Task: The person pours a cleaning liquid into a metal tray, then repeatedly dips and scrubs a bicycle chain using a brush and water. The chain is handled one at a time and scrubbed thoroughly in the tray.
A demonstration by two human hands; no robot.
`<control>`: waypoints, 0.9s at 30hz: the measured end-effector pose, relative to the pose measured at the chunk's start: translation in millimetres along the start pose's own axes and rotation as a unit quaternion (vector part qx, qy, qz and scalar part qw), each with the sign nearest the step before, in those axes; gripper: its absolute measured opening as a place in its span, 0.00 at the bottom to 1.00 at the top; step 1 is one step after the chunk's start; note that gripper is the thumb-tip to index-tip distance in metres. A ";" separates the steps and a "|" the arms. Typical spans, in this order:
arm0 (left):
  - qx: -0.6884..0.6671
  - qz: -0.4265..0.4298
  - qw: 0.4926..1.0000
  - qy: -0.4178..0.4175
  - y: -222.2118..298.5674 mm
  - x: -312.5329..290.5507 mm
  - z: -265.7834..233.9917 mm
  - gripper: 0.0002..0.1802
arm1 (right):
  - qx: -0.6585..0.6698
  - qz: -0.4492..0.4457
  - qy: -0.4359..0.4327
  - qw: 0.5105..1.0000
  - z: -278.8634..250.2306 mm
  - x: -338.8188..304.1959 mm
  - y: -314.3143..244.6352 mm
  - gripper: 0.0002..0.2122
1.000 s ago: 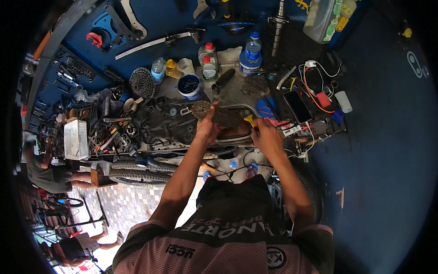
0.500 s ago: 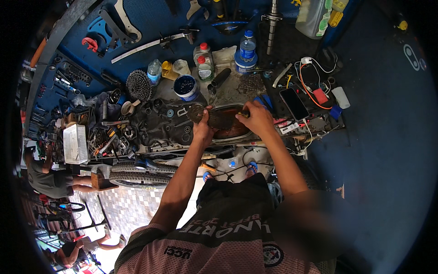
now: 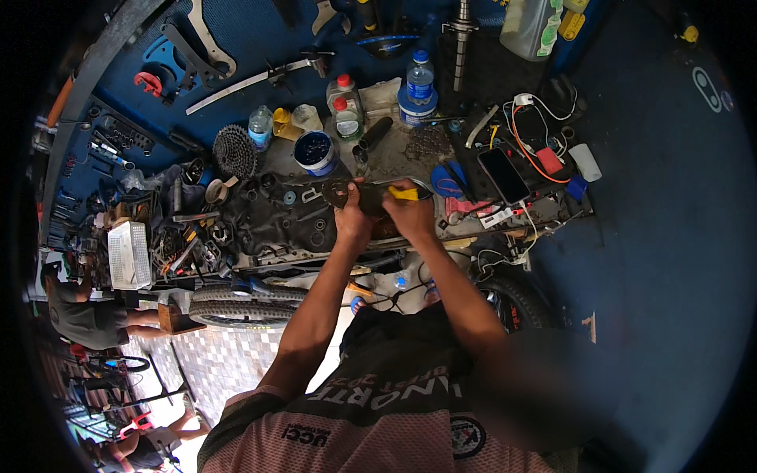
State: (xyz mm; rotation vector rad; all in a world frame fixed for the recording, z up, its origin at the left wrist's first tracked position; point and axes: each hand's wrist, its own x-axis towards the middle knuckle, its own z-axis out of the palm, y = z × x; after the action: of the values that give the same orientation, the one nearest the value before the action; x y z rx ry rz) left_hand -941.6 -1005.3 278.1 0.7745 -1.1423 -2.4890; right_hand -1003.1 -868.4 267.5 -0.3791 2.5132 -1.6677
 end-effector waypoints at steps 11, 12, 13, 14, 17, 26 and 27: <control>-0.007 0.028 0.999 0.033 7.2 -4.3 -2.6 0.19 | -0.012 -0.001 0.017 1.000 -4.6 -2.2 15.1 0.12; 0.012 0.024 0.999 0.046 10.8 -4.3 -5.0 0.18 | 0.001 -0.012 0.015 1.000 -7.3 -6.3 9.0 0.12; 0.027 0.022 0.998 0.055 13.5 -2.9 -2.1 0.17 | 0.011 -0.026 0.015 0.999 -12.3 -4.9 -1.5 0.12; 0.045 0.012 0.997 0.066 9.0 -5.6 -4.2 0.16 | 0.058 -0.093 0.024 0.994 -1.4 -7.9 -9.1 0.12; 0.047 0.105 0.993 0.033 -1.7 5.0 -5.5 0.14 | 0.064 -0.143 0.030 0.987 13.7 -10.6 -13.8 0.12; 0.019 0.061 0.997 0.042 0.2 2.6 -8.5 0.13 | -0.069 -0.059 0.008 0.996 -1.0 -9.4 -0.5 0.14; 0.016 0.055 0.998 0.035 7.1 1.7 -6.6 0.15 | -0.104 -0.068 0.010 0.992 -16.0 -4.1 14.3 0.14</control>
State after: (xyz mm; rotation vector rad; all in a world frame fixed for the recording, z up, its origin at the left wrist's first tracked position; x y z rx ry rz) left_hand -938.9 -1014.6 279.3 0.7779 -1.1718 -2.3401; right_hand -1004.7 -847.8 260.4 -0.5681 2.7416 -1.4593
